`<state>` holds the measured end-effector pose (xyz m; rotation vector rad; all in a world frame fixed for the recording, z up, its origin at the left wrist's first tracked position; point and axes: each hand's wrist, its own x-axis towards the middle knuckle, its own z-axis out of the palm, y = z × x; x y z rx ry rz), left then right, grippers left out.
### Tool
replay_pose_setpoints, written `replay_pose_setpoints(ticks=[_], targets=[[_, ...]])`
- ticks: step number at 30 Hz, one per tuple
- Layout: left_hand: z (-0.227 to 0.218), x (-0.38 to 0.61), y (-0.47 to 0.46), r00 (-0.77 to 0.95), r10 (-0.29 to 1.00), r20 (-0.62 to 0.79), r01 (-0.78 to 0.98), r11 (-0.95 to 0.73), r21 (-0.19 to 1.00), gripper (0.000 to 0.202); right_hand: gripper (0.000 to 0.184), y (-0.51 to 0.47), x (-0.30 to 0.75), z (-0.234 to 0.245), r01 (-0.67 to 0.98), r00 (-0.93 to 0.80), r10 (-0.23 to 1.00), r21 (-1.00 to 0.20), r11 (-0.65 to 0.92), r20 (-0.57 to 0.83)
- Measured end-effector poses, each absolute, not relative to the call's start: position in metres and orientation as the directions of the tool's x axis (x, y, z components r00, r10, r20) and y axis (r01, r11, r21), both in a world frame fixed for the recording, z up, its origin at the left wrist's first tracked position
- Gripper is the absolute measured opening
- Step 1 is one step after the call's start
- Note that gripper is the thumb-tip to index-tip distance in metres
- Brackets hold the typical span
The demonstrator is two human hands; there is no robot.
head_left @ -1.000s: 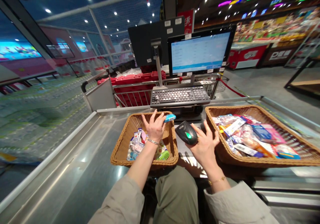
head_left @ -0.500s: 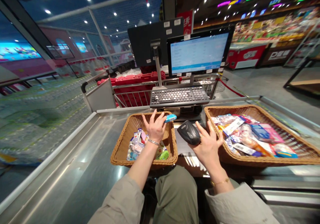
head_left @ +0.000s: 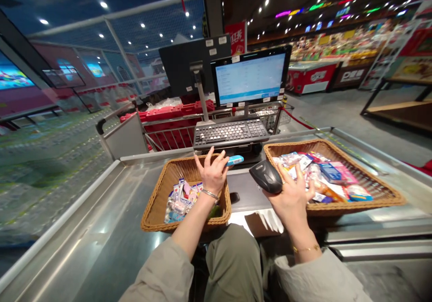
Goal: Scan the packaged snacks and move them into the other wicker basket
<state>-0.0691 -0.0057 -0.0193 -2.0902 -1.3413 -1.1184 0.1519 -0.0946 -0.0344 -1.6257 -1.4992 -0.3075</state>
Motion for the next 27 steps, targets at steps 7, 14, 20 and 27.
replay_pose_setpoints(ticks=[7, 14, 20, 27], targets=[[-0.016, -0.031, 0.003, 0.266, 0.518, 0.813, 0.836, -0.543, 0.072, 0.021, 0.035, -0.099, 0.186, -0.038, 0.884, 0.334, 0.678, -0.467, 0.016, 0.655], [-0.017, 0.006, 0.011, 0.318, 0.483, 0.816, 0.786, -0.615, 0.057, 0.022, 0.049, -0.105, 0.215, -0.041, 0.881, 0.405, 0.632, -0.468, -0.077, 0.66], [-0.018, 0.035, 0.015, 0.361, 0.452, 0.816, 0.758, -0.651, 0.026, 0.022, 0.052, -0.106, 0.235, -0.043, 0.865, 0.458, 0.612, -0.483, -0.137, 0.645], [-0.018, 0.062, 0.022, 0.421, 0.514, 0.747, 0.752, -0.659, 0.03, 0.025, 0.06, -0.108, 0.26, -0.043, 0.822, 0.531, 0.558, -0.548, -0.157, 0.637]])
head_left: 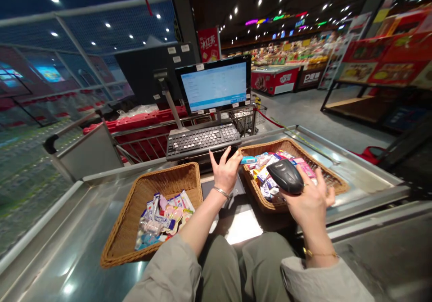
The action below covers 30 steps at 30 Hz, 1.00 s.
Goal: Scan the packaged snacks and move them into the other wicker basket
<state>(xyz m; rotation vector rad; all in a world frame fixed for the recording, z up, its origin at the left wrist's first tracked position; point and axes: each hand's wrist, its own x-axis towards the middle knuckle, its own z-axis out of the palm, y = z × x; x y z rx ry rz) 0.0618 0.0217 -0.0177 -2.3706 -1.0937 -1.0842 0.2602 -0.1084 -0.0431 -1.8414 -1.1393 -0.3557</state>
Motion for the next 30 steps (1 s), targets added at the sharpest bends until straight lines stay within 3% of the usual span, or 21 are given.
replay_pose_setpoints(ticks=[5, 10, 13, 22, 30], targets=[[-0.018, 0.087, 0.034, 0.45, 0.561, 0.695, 0.756, -0.654, 0.039, 0.035, 0.058, -0.112, 0.273, -0.038, 0.812, 0.55, 0.544, -0.559, -0.17, 0.634], [-0.023, 0.116, 0.048, 0.493, 0.691, 0.529, 0.798, -0.601, 0.042, 0.053, 0.059, -0.116, 0.281, -0.039, 0.802, 0.56, 0.537, -0.575, -0.16, 0.631], [-0.027, 0.12, 0.049, 0.499, 0.734, 0.46, 0.812, -0.582, 0.049, 0.054, 0.058, -0.116, 0.285, -0.043, 0.797, 0.574, 0.509, -0.581, -0.168, 0.641], [-0.02, 0.085, 0.029, 0.503, 0.711, 0.492, 0.788, -0.61, 0.077, 0.065, 0.061, -0.111, 0.278, -0.049, 0.802, 0.557, 0.548, -0.575, -0.161, 0.624], [-0.02, 0.034, -0.002, 0.486, 0.699, 0.525, 0.8, -0.597, 0.055, 0.07, 0.053, -0.105, 0.253, -0.039, 0.776, 0.555, 0.578, -0.623, -0.099, 0.599]])
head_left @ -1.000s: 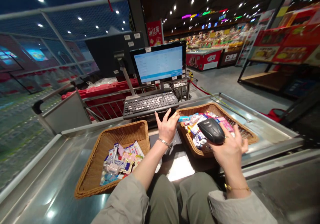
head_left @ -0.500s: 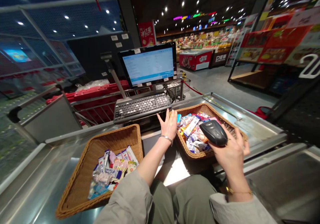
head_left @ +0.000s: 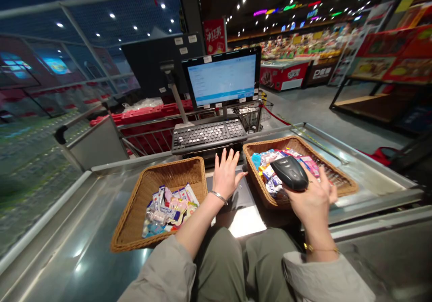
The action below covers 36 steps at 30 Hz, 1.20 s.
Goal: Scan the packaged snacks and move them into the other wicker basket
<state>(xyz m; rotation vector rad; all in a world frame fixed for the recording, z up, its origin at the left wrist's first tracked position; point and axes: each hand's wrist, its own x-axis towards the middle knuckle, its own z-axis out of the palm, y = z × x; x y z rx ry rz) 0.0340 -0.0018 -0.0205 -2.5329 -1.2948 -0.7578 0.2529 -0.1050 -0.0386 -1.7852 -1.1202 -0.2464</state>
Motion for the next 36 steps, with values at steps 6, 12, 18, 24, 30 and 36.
replay_pose_setpoints(ticks=[6, 12, 18, 24, 30, 36], targets=[[-0.03, -0.025, -0.022, 0.459, 0.73, 0.506, 0.829, -0.557, 0.052, 0.07, 0.059, -0.098, 0.221, -0.025, 0.796, 0.485, 0.637, -0.604, -0.039, 0.599], [-0.036, -0.095, -0.027, 0.398, 0.793, 0.461, 0.886, -0.463, 0.032, 0.073, 0.061, -0.082, 0.187, -0.025, 0.811, 0.412, 0.676, -0.584, 0.033, 0.611], [-0.039, -0.156, -0.029, 0.351, 0.833, 0.428, 0.924, -0.382, -0.015, 0.071, 0.052, -0.072, 0.158, -0.025, 0.828, 0.338, 0.709, -0.553, 0.088, 0.619], [-0.043, -0.194, -0.032, 0.335, 0.883, 0.329, 0.939, -0.34, -0.045, 0.067, 0.051, -0.067, 0.139, -0.026, 0.836, 0.263, 0.728, -0.526, 0.155, 0.633], [-0.047, -0.227, -0.031, 0.346, 0.918, 0.192, 0.938, -0.338, -0.071, 0.066, 0.045, -0.062, 0.131, -0.033, 0.84, 0.222, 0.749, -0.513, 0.178, 0.624], [-0.055, -0.251, -0.036, 0.36, 0.932, 0.047, 0.931, -0.356, -0.083, 0.063, 0.04, -0.061, 0.128, -0.04, 0.835, 0.204, 0.768, -0.518, 0.189, 0.608]])
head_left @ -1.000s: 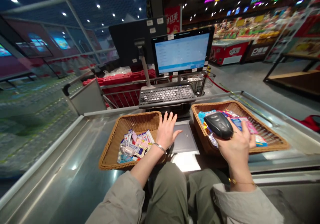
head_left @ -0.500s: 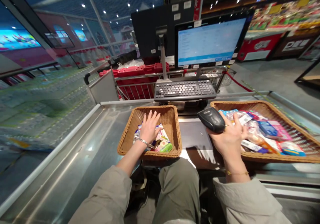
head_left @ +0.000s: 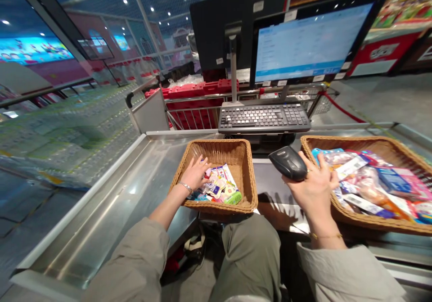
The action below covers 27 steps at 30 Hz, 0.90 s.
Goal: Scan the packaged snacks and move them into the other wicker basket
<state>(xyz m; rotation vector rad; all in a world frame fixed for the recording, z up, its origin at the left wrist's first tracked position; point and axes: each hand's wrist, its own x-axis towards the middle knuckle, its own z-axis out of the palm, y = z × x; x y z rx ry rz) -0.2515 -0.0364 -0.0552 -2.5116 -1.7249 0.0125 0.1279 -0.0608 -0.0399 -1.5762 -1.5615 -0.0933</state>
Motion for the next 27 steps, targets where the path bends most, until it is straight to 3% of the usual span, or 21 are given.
replay_pose_setpoints(ticks=[6, 12, 18, 27], targets=[[-0.054, -0.27, -0.035, 0.321, 0.922, -0.215, 0.938, -0.341, -0.061, 0.069, 0.043, -0.061, 0.129, -0.042, 0.82, 0.22, 0.784, -0.545, 0.174, 0.581], [-0.045, -0.285, -0.033, 0.342, 0.877, -0.338, 0.913, -0.396, -0.102, 0.057, 0.039, -0.063, 0.13, -0.041, 0.812, 0.224, 0.773, -0.553, 0.188, 0.593], [-0.054, -0.28, -0.036, 0.272, 0.896, -0.352, 0.919, -0.35, -0.181, 0.024, 0.042, -0.063, 0.131, -0.041, 0.816, 0.23, 0.765, -0.547, 0.185, 0.602], [-0.055, -0.27, -0.034, 0.266, 0.894, -0.361, 0.919, -0.348, -0.185, 0.026, 0.048, -0.062, 0.134, -0.046, 0.824, 0.234, 0.774, -0.543, 0.164, 0.588]])
